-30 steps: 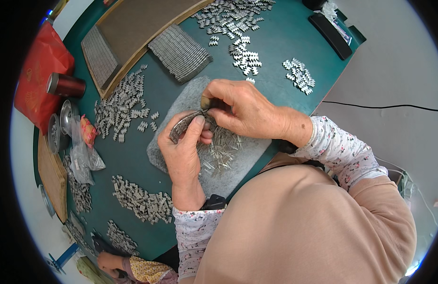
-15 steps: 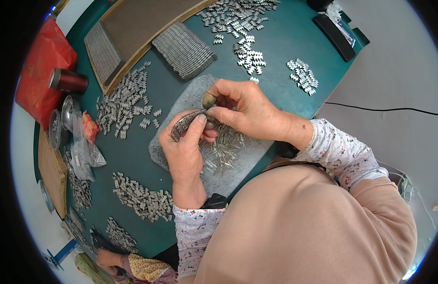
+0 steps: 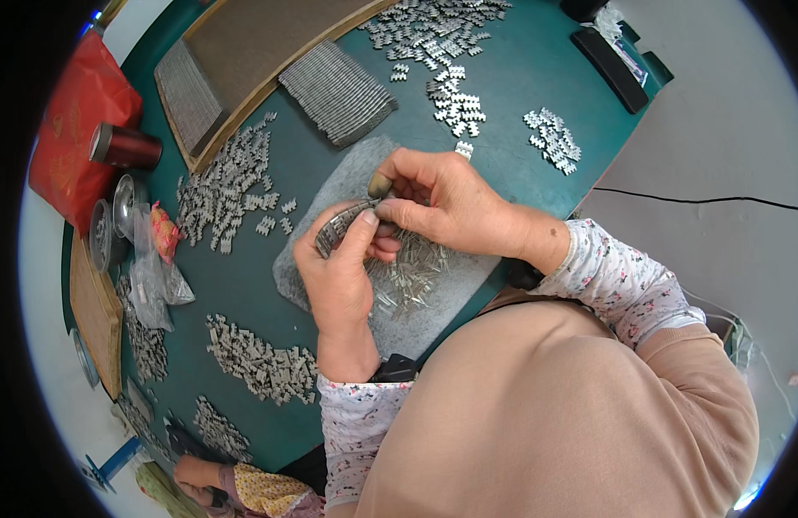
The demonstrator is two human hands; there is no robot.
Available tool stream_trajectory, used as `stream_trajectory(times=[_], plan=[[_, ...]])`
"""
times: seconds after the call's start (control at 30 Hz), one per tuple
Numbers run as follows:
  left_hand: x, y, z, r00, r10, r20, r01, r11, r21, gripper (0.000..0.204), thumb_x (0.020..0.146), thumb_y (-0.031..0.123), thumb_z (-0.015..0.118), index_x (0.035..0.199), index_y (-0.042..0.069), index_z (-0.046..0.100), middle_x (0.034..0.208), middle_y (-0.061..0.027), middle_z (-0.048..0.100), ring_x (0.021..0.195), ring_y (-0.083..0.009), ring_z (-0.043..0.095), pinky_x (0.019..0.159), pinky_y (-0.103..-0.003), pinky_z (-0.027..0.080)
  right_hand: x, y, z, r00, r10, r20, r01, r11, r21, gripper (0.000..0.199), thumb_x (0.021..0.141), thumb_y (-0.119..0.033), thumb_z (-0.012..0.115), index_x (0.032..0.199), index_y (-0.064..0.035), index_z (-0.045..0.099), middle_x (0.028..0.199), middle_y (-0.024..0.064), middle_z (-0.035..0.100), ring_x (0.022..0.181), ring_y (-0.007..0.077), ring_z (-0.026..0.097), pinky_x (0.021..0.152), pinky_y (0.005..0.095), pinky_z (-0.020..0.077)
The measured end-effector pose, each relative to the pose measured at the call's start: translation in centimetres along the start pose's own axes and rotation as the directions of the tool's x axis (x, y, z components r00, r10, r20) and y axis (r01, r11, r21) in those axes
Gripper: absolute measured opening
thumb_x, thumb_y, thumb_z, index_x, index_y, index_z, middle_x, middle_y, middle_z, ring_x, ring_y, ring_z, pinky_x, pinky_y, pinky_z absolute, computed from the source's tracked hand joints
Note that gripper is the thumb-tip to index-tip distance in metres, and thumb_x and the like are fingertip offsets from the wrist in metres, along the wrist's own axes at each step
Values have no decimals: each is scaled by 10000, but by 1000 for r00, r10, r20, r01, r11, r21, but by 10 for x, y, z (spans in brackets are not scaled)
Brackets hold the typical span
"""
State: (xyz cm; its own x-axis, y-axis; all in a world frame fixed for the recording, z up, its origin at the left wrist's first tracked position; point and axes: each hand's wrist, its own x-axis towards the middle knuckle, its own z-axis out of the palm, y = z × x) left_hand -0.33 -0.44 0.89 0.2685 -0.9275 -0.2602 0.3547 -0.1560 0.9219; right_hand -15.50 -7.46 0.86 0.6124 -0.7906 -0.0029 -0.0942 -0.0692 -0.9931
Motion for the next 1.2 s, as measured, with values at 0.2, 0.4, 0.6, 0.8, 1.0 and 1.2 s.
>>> stream_trajectory(times=[0.2, 0.4, 0.6, 0.8, 1.0, 1.2], plan=[[-2, 5, -4, 999, 28, -25, -26, 995, 97, 158, 864, 44, 628, 967, -75, 632, 722, -118, 637, 564, -166, 608, 511, -257, 488, -15, -3, -21, 995, -44, -93, 30, 989, -142, 132, 860, -26, 618, 981, 26, 607, 811, 57, 624, 725, 100, 592, 657, 252, 504], [-2, 7, -3, 998, 51, -38, -48, 995, 90, 149, 863, 55, 634, 933, -76, 649, 708, -119, 647, 551, -162, 620, 500, -246, 493, -43, 3, -80, 988, -110, -105, 25, 797, -604, 126, 781, -2, 635, 905, 19, 638, 748, 112, 611, 639, 203, 584, 589, 329, 471], [0, 2, -2, 1000, 27, 12, -28, 997, 78, 184, 908, 108, 612, 961, -66, 640, 727, -114, 632, 556, -157, 596, 488, -250, 470, -50, 8, -81, 980, -149, -131, 28, 758, -651, 118, 755, -8, 633, 871, -1, 654, 771, 160, 642, 709, 326, 641, 637, 395, 515], [-1, 2, -1, 999, 47, -12, -46, 996, 81, 193, 906, 99, 624, 975, -80, 648, 717, -123, 646, 552, -157, 617, 499, -238, 496, -43, 10, -78, 965, -212, -152, -19, 525, -851, 82, 753, -44, 652, 830, -17, 645, 791, 132, 590, 714, 330, 615, 628, 422, 501], [-3, 4, 2, 998, 57, -2, -56, 990, 129, 200, 912, 114, 622, 981, -73, 641, 724, -111, 630, 556, -150, 597, 487, -234, 474, -17, 16, -63, 961, -266, -75, 57, 457, -888, 76, 760, -49, 633, 814, -1, 608, 836, 150, 580, 836, 339, 599, 697, 428, 503], [-2, 3, -1, 998, 66, -11, -64, 989, 133, 195, 914, 114, 622, 977, -70, 642, 723, -109, 630, 555, -151, 598, 487, -235, 472, -10, 20, -60, 971, -231, -57, 51, 437, -898, 134, 759, -47, 631, 875, 12, 598, 856, 171, 583, 832, 356, 603, 720, 430, 505]])
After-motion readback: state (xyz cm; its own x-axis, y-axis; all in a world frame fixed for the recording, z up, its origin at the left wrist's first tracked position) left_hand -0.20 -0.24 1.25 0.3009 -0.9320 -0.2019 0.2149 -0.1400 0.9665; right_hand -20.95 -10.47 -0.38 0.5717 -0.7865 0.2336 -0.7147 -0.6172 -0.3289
